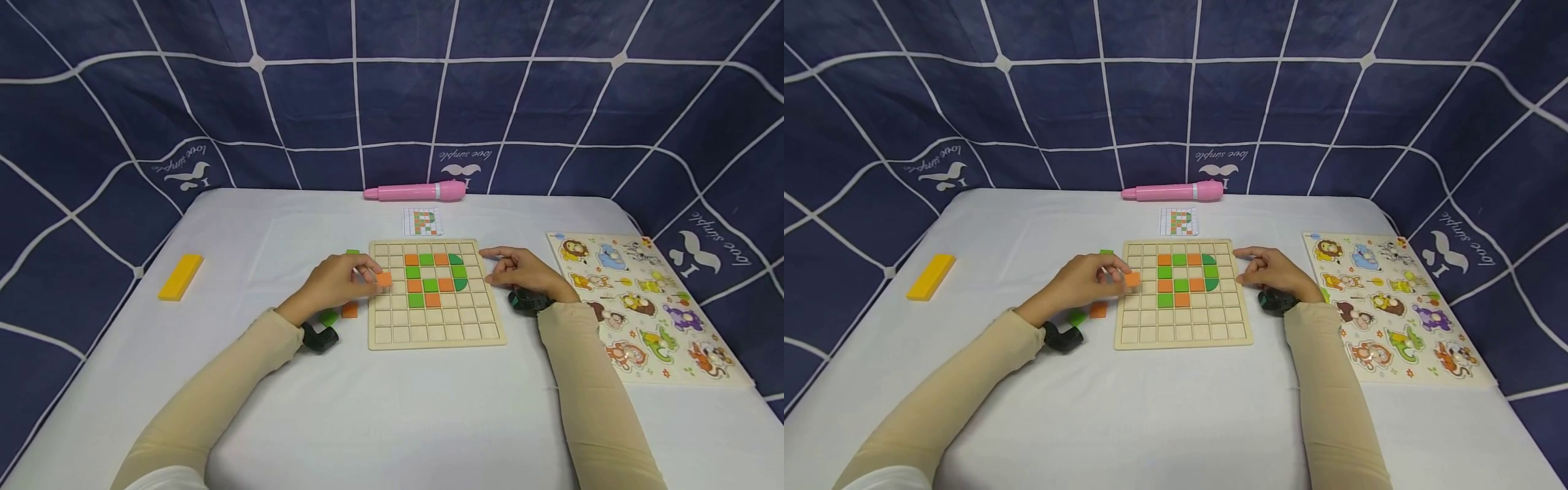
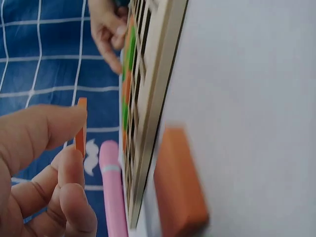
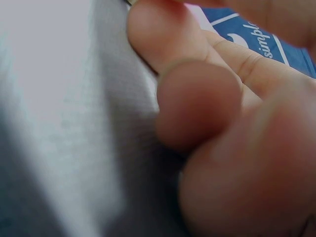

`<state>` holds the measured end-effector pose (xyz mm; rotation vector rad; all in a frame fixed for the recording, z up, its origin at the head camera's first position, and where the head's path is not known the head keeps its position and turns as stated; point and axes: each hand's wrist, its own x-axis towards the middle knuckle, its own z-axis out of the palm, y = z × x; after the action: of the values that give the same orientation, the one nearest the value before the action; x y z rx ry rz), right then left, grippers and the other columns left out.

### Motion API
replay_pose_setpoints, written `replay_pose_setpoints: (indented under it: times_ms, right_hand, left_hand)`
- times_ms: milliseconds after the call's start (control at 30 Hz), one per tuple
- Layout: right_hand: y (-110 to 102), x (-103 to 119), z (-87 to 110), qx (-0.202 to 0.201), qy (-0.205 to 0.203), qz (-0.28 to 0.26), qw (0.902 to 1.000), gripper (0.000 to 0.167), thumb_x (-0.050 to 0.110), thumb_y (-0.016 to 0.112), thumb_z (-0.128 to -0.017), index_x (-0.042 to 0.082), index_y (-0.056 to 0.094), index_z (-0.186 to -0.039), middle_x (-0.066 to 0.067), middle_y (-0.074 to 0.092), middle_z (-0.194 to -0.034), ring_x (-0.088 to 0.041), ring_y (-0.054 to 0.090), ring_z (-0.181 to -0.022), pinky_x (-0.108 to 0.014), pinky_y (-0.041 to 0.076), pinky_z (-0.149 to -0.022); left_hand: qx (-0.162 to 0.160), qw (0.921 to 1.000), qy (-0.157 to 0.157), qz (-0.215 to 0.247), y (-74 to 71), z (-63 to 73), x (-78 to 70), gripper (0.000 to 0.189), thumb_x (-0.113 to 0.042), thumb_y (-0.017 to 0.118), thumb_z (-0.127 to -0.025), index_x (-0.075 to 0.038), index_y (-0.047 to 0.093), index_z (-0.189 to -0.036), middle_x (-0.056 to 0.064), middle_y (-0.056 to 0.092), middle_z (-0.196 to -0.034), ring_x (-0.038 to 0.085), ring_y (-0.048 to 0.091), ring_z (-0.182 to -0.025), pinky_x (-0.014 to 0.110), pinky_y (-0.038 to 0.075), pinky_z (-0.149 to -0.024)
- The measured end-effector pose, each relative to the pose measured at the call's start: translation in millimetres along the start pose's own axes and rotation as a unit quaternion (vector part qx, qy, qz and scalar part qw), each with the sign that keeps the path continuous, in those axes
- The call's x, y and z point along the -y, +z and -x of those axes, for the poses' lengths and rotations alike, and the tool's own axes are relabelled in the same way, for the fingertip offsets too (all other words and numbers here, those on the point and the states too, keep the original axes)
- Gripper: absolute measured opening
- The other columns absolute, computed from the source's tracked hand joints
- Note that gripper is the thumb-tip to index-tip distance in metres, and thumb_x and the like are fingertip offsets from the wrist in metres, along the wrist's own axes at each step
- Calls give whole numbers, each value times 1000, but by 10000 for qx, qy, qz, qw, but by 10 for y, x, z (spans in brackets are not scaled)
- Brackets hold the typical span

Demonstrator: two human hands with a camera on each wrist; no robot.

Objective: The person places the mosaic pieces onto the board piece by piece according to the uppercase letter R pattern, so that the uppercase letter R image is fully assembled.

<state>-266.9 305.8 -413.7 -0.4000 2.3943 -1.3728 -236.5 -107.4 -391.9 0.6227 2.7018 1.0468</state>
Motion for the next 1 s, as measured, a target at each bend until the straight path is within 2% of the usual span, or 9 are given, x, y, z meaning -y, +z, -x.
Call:
replay_pose_setpoints:
  times_ms: [233,400,533,700,1000]
  right_hand:
    - [7,2,2,5,4,-54,10000,66,-4,74,-97,-14,45,-155,1,66,-81,-8,51,-64,-23,43,-59]
    - [2,1,6,-15,5,-87,10000,66,-4,75,-96,-14,46,-155,0,66,-81,-8,51,-65,-23,43,-60]
    - [-2,3,10,-29,-4,-106,9999,66,-4,75,-96,-14,46,-154,0,66,-81,-8,51,-65,-23,43,-60]
    - [4,-4,7,-18,-82,-139,9999,65,-4,75,-96,-14,47,-154,2,66,-80,-8,51,-64,-23,43,-59]
    - [15,6,14,-1,-178,-195,9997,65,-5,75,-96,-17,46,-153,2,67,-80,-7,51,-64,-22,43,-59]
  left_hand:
    - [150,9994,303,-6,143,17,-121,27,-22,84,-90,-13,78,-115,-7,69,-93,12,54,-69,31,42,-66]
    - [218,9986,462,-134,238,28,-229,24,-21,85,-91,-13,78,-113,-9,68,-89,10,56,-71,31,44,-69]
    - [286,9980,464,-304,315,35,-314,21,-21,82,-89,-16,78,-110,-12,67,-86,9,56,-72,33,45,-70]
    - [484,9965,456,-505,392,43,-407,20,-23,86,-89,-19,78,-106,-14,65,-84,9,56,-74,35,45,-71]
    - [703,9939,335,-780,458,37,-478,22,-27,90,-87,-20,77,-104,-15,63,-84,9,55,-78,36,46,-74]
